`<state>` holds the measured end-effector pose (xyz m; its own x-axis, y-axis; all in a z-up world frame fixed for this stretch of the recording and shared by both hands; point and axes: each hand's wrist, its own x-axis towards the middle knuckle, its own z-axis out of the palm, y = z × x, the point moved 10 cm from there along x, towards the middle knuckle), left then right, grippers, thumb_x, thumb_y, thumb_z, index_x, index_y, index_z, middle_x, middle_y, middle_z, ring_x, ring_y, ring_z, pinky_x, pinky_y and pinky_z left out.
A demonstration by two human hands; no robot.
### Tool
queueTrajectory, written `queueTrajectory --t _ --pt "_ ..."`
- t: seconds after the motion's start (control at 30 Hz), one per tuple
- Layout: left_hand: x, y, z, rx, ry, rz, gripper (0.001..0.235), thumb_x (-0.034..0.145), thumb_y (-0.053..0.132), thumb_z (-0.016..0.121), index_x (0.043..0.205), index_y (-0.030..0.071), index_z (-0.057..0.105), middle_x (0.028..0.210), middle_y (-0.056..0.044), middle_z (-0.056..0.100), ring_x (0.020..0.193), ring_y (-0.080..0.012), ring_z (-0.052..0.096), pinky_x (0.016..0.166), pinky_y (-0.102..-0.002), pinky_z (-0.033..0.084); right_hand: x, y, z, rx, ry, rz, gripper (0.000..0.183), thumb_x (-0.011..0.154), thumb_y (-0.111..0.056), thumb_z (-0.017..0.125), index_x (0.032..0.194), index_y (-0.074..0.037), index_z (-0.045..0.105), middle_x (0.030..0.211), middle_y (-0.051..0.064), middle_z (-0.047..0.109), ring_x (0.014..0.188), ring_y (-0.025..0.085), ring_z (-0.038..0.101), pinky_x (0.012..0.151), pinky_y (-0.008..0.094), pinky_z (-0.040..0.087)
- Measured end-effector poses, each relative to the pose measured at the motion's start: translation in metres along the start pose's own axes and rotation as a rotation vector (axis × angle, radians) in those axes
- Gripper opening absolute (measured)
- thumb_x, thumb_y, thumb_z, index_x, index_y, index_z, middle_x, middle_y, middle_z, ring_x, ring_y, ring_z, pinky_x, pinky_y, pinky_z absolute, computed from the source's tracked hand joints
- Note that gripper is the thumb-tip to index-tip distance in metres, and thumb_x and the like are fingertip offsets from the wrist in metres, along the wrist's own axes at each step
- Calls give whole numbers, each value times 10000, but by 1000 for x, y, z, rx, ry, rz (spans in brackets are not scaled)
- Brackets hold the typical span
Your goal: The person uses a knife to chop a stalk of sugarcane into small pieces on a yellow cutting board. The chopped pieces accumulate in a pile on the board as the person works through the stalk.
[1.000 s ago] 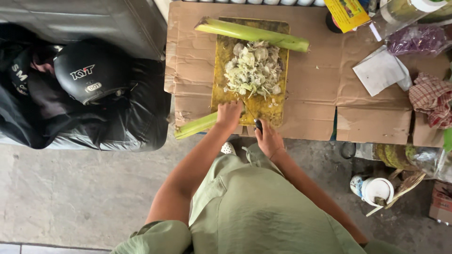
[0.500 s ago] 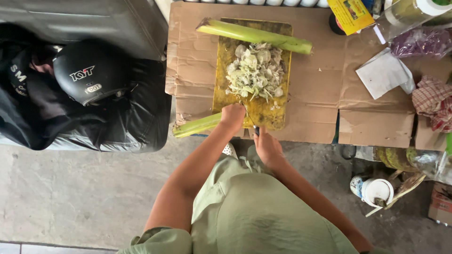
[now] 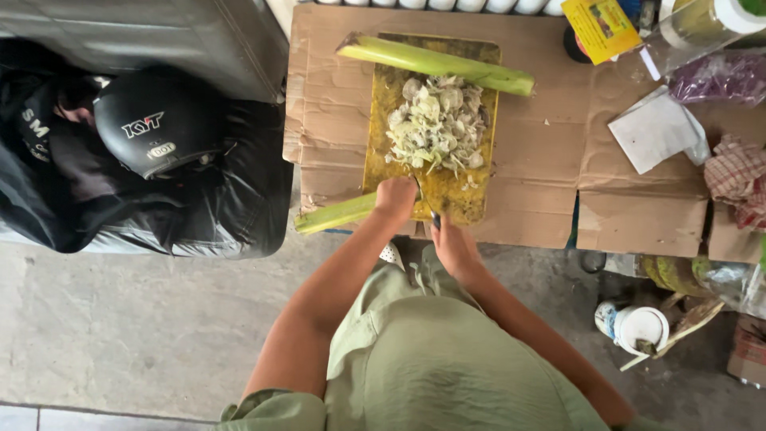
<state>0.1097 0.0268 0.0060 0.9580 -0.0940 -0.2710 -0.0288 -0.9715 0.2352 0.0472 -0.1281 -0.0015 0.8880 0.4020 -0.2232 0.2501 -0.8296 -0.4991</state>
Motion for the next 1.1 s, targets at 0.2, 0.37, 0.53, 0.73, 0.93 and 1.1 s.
queueTrajectory --t 0.2,0.37,0.53,0.73,0.93,1.1 --pt "-1 -4 -9 -43 -5 -10 264 791 102 745 1051 83 708 1030 -125 750 991 -310 731 798 -430 594 46 16 34 40 56 26 305 1036 -324 552 1163 -56 484 780 236 689 714 466 663 607 581 490" --pt "-4 -3 -11 -51 -22 -4 295 793 171 777 1063 75 708 1056 -142 736 1017 -324 718 817 -434 588 -13 36 24 -99 19 23 371 1009 -344 557 1210 -43 478 781 234 698 715 470 668 610 587 506" --pt "-7 -4 7 -62 7 -22 465 800 127 750 1237 50 612 1168 -172 681 1065 -361 684 852 -484 566 -21 47 -5 -20 77 32 312 1006 -363 562 1126 -77 527 860 241 711 803 478 673 689 601 520" --pt "0 -7 33 -39 -40 -3 437 840 81 678 1267 54 588 1272 -185 624 1122 -394 648 888 -509 549 -13 21 -41 179 93 27 311 1009 -352 558 1086 -51 540 924 275 699 885 509 650 741 602 511" --pt "-7 -11 31 -27 41 -15 245 847 83 679 1091 81 692 1107 -145 707 1034 -341 704 842 -454 579 -22 -11 -46 123 37 35 325 1005 -360 562 1103 -53 520 917 269 710 880 497 665 746 598 520" --pt "-33 6 -2 21 141 23 201 826 92 706 1027 92 716 1045 -130 716 975 -321 704 822 -450 560 -37 -28 -49 41 -28 69 392 1008 -352 525 1237 -42 450 904 275 711 836 511 671 727 612 521"
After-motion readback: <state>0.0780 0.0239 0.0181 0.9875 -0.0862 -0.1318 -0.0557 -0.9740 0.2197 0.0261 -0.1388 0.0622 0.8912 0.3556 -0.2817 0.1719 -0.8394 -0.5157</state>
